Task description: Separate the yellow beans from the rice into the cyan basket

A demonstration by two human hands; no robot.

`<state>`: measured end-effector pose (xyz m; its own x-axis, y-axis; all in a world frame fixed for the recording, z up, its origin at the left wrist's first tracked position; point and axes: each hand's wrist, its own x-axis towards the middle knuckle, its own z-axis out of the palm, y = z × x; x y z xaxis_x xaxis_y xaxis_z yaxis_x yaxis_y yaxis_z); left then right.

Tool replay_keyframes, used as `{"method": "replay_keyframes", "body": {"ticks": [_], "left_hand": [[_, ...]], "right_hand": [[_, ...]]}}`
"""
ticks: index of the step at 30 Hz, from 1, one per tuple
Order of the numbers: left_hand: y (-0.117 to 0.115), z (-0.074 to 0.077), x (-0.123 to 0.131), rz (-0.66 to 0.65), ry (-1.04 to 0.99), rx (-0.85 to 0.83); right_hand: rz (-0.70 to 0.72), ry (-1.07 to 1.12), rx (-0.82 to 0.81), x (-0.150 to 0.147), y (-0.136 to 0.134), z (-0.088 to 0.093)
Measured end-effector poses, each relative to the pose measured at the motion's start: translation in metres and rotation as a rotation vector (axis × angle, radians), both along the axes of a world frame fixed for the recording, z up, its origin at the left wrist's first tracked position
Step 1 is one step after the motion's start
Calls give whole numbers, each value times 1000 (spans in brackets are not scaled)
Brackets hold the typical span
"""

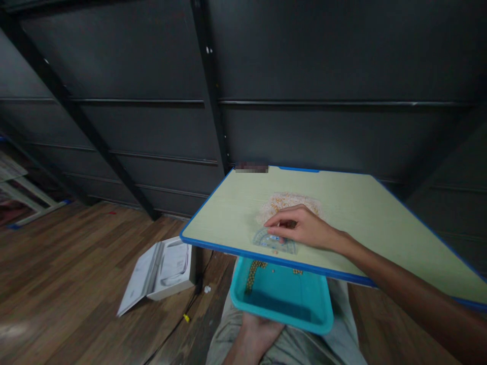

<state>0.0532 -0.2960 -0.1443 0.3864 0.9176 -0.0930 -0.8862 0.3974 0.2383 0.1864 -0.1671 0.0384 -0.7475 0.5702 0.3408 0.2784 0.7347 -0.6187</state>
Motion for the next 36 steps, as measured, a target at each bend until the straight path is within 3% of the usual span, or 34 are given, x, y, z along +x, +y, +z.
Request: {"method": "replay_keyframes", "body": {"ticks": [4, 10, 21, 30, 36], "left_hand": [[1, 5, 1, 16, -14, -36], [2, -7, -1, 11, -45, -55], [1, -3, -2, -16, -41, -8], [2, -22, -3, -20, -66, 11], [1, -33, -4, 22, -21, -62]], "right_hand": [[26, -2, -48, 0, -3, 1], [51, -20, -75, 0, -3, 1], [-64, -30, 116, 3, 9, 0], [-141, -37, 306, 9, 17, 3], [-162, -48, 342, 11, 20, 3]]}}
